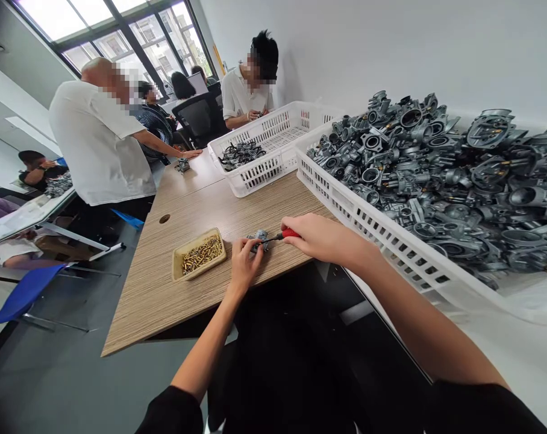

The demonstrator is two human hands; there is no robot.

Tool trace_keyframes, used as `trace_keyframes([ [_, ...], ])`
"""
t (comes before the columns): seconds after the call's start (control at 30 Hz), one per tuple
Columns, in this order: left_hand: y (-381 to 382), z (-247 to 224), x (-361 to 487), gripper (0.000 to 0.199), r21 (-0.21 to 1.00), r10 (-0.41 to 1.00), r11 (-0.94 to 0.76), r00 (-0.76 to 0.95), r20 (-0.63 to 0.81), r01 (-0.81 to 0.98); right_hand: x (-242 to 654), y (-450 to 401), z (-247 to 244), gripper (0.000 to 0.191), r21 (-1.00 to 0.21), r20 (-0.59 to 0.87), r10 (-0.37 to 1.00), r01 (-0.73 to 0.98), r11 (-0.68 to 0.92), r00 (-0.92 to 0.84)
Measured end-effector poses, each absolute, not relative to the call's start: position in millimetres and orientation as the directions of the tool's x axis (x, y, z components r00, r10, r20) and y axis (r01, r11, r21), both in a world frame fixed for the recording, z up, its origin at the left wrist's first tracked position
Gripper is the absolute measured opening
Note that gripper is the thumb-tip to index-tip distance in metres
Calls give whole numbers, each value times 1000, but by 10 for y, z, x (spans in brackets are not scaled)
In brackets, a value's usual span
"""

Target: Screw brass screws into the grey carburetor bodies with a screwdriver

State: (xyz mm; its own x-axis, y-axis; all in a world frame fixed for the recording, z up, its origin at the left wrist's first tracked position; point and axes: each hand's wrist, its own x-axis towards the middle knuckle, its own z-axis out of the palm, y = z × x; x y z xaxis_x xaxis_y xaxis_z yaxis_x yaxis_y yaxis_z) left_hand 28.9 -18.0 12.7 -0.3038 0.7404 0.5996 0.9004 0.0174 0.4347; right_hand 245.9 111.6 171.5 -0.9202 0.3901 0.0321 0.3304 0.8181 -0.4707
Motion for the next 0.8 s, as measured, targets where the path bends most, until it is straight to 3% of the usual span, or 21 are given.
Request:
trace_keyframes([
  [0.27,-173,113,282,16,422,733,22,-302,609,906,2441,889,1803,15,-285,-69,409,411,866,-910],
  [0.5,-172,118,283,17,414,732,29,-302,611,910,2400,736,1718,12,-166,-46,385,387,907,-922],
  [0.63,-171,101,276,16,422,728,32,-310,612,906,2405,661,1727,11,-167,-57,397,401,901,-916],
  [0.8,-174,96,274,16,427,720,38,-321,615,903,2518,720,1706,16,-259,-10,391,380,888,-921],
])
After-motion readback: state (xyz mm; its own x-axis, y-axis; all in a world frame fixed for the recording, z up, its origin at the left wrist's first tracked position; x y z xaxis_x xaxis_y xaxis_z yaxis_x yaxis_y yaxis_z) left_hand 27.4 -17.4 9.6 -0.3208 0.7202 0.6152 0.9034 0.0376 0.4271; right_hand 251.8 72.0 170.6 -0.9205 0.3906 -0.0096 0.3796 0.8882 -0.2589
